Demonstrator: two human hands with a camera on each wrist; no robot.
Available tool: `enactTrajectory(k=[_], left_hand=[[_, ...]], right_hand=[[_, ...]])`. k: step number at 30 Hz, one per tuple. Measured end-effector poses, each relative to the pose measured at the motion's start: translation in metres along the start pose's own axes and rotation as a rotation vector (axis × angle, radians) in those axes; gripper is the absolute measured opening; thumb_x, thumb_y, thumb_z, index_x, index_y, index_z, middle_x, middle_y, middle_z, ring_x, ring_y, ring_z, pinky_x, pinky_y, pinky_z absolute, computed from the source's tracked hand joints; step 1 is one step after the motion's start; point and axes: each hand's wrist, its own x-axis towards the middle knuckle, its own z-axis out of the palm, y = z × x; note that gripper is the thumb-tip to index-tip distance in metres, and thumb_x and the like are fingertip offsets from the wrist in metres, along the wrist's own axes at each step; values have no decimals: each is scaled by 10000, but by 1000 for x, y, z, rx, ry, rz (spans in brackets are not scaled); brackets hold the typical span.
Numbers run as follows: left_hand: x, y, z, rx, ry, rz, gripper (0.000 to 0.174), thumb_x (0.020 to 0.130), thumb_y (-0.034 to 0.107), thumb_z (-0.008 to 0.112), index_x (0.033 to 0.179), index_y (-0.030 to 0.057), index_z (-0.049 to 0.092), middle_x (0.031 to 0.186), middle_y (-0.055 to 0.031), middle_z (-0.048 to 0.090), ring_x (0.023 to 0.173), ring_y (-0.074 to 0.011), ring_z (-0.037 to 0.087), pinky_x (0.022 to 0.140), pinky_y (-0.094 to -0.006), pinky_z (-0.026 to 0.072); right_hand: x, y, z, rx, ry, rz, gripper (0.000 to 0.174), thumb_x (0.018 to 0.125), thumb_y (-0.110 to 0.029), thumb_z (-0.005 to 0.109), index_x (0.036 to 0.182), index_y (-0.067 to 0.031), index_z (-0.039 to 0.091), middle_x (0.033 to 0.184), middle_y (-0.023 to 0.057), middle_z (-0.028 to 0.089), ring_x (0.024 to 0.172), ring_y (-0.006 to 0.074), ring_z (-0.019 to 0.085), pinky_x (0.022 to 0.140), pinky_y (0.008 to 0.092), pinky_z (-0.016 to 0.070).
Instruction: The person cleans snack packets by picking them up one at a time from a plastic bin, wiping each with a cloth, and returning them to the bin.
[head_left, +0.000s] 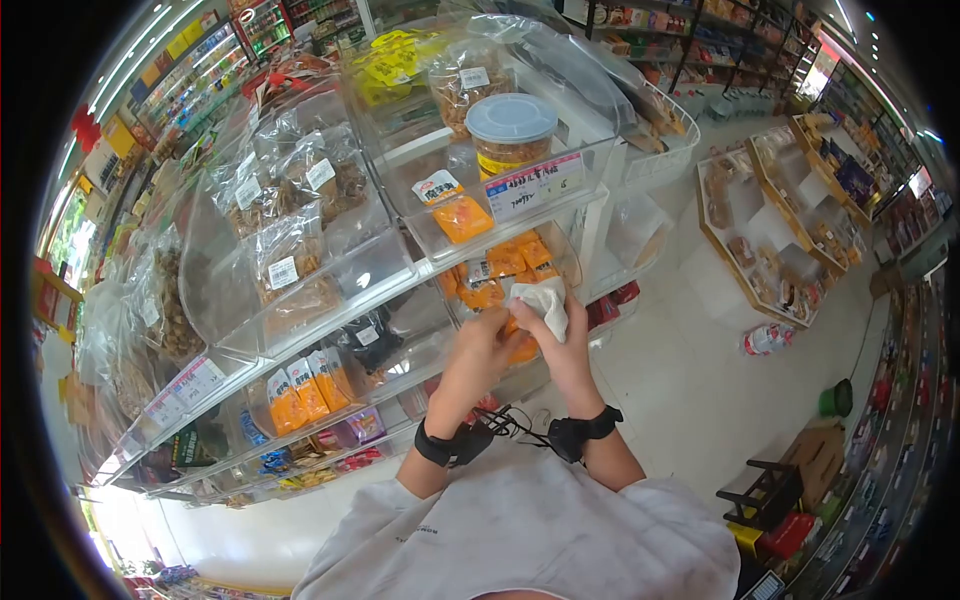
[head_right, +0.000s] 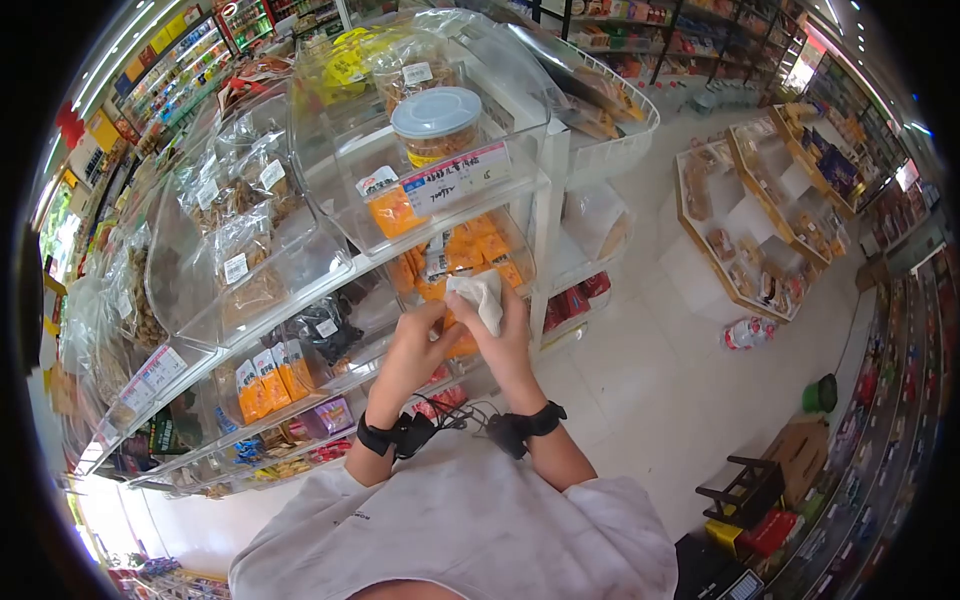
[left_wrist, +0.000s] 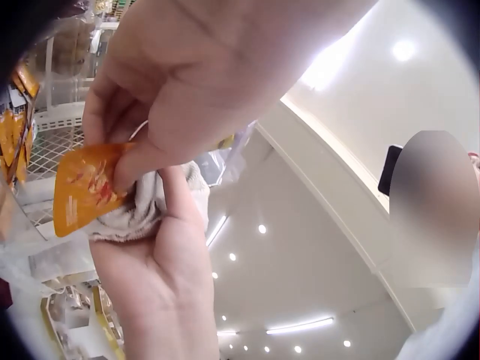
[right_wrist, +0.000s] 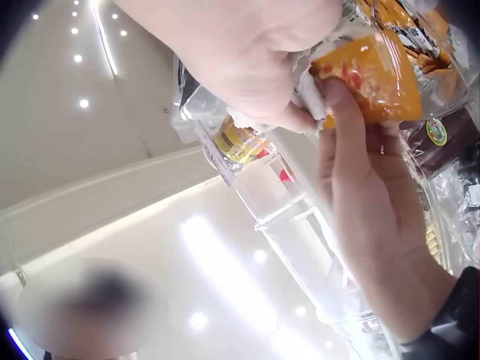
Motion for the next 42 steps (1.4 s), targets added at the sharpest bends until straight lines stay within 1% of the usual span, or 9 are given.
enactTrajectory(k=[6,8,12,15,22,28,34,39,42], left_hand=[[-4,3,-8,-260,-294,-120,269,886,194,760,896,-70,704,679,-122,668,603,-133,591,590,-301,489],[-3,4,-7,-269,-163,-181,234,891,167,763,889,-64,721,730,-74,699,640,-83,593,597,-269,484],[4,2,-2,-364,123,-270,233,902,173,763,859,-54,737,718,-46,697,654,-46,573,603,-231,471],[3,2,-20,-117,-43,-302,251,910,211,763,916,-39,743,718,-20,689,681,-44,576,623,-217,463],[-10,-6,-31,-616,137,-434,268,940,244,726,1016,-12,743,757,28,657,621,-25,481,540,-230,364],[-39,-38,-60,-750,304,-457,288,968,267,683,1053,-3,732,766,34,645,644,-38,469,596,-226,368],[-75,-42,-93,-741,491,-447,274,978,274,670,1026,12,733,809,35,653,697,-28,479,645,-228,383],[-101,-64,-125,-640,590,-431,236,974,221,685,1008,-10,716,785,64,599,729,-10,487,642,-205,390],[-110,-64,-122,-683,544,-425,161,933,131,729,954,-28,723,727,58,549,716,-21,498,630,-209,400]], right_hand=[[11,7,-14,277,173,152,287,990,-287,652,1090,-19,639,1012,24,670,900,96,620,785,262,498],[15,3,-14,389,216,180,310,1001,-319,637,1093,-22,643,1037,26,662,922,92,609,800,260,490],[4,9,-13,223,-93,199,300,982,-281,670,1132,-22,644,1086,34,649,989,98,593,857,257,468],[1,12,-16,113,-61,198,299,958,-260,699,1112,-6,663,1048,40,664,959,108,609,827,269,482],[-16,18,-3,-169,-199,153,317,947,-242,709,1129,13,659,1050,66,684,967,126,633,830,277,496],[-25,15,25,-30,-416,136,357,932,-216,730,1191,8,630,1047,55,681,990,134,638,872,274,500],[-29,18,56,-89,-564,394,349,951,-254,708,1179,0,635,1056,56,678,962,130,632,834,278,506],[-33,44,87,-10,-364,352,347,958,-314,689,1140,-20,658,1027,44,679,931,118,629,809,265,499],[-36,28,106,-75,-777,432,393,947,-326,706,1172,-11,639,1077,53,667,951,120,623,812,265,500]])
